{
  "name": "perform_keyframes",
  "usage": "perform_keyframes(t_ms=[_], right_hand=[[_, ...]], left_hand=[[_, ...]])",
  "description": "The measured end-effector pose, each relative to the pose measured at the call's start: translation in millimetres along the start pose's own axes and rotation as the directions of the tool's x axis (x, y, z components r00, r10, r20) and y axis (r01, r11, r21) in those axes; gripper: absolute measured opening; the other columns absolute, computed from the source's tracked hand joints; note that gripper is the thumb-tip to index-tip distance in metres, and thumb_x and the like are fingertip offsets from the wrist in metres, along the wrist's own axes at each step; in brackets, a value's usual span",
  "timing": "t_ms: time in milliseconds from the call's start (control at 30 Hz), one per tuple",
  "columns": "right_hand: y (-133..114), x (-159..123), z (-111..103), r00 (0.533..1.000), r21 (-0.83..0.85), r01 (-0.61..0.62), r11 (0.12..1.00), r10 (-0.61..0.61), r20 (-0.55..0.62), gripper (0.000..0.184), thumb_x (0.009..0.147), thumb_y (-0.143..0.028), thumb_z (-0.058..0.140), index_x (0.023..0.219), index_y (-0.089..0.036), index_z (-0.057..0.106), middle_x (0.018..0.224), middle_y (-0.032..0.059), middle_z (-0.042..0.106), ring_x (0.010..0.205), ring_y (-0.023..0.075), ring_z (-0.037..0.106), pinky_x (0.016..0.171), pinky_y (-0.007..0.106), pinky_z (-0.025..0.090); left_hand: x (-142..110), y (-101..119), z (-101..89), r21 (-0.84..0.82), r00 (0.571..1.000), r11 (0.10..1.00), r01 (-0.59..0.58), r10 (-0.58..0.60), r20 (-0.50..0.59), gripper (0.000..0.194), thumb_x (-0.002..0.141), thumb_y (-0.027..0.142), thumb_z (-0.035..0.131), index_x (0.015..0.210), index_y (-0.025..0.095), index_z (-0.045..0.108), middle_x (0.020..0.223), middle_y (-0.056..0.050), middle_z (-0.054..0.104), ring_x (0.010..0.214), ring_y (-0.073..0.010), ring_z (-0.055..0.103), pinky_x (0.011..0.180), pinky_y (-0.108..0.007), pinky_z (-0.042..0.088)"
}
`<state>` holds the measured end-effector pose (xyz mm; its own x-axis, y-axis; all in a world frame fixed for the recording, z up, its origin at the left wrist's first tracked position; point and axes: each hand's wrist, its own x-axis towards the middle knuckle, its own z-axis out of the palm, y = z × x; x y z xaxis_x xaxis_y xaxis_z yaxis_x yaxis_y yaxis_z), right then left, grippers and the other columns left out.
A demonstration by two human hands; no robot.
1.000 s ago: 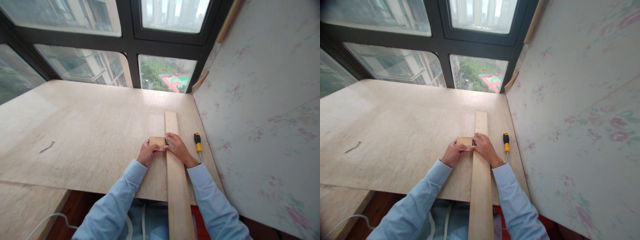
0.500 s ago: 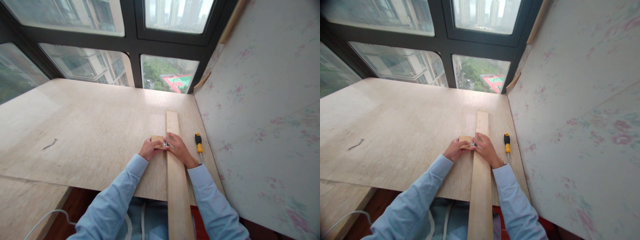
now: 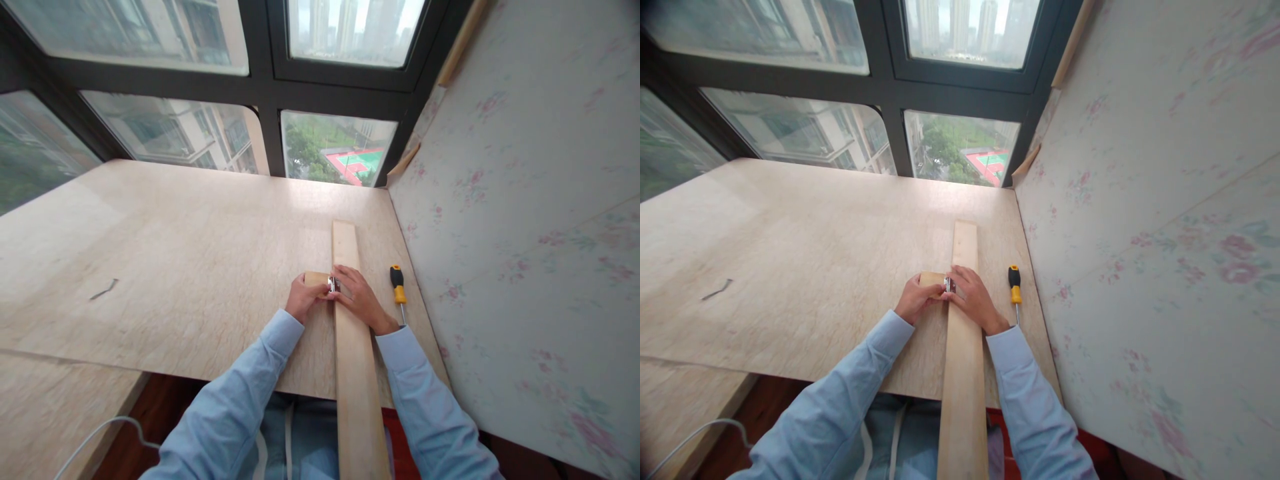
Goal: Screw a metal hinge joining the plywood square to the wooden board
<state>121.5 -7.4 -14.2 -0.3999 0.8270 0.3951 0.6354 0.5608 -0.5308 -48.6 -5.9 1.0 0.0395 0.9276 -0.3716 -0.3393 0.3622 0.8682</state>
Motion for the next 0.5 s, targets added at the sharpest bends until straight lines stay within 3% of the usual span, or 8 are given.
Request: perform_keyframes(t_ms=[500], right_hand=[[1.1, -0.9, 0.3, 1.000, 0.013, -0.010, 1.000, 0.010, 0.012, 0.049, 0.088, -0.044, 0.062, 0.132, -0.024, 0.056, 0.134, 0.0141, 0.057, 0.128, 0.0287, 0.049, 0.108, 0.051, 0.040]], left_hand=[[1.5, -4.2, 2.4, -0.055, 0.999, 0.998, -0.015, 0.012, -0.047, 0.044, 0.045, 0.014, 0.082, 0.084, 0.012, 0.061, 0.078, -0.005, 0.069, 0.064, -0.0167, 0.064, 0.054, -0.027, 0.052]])
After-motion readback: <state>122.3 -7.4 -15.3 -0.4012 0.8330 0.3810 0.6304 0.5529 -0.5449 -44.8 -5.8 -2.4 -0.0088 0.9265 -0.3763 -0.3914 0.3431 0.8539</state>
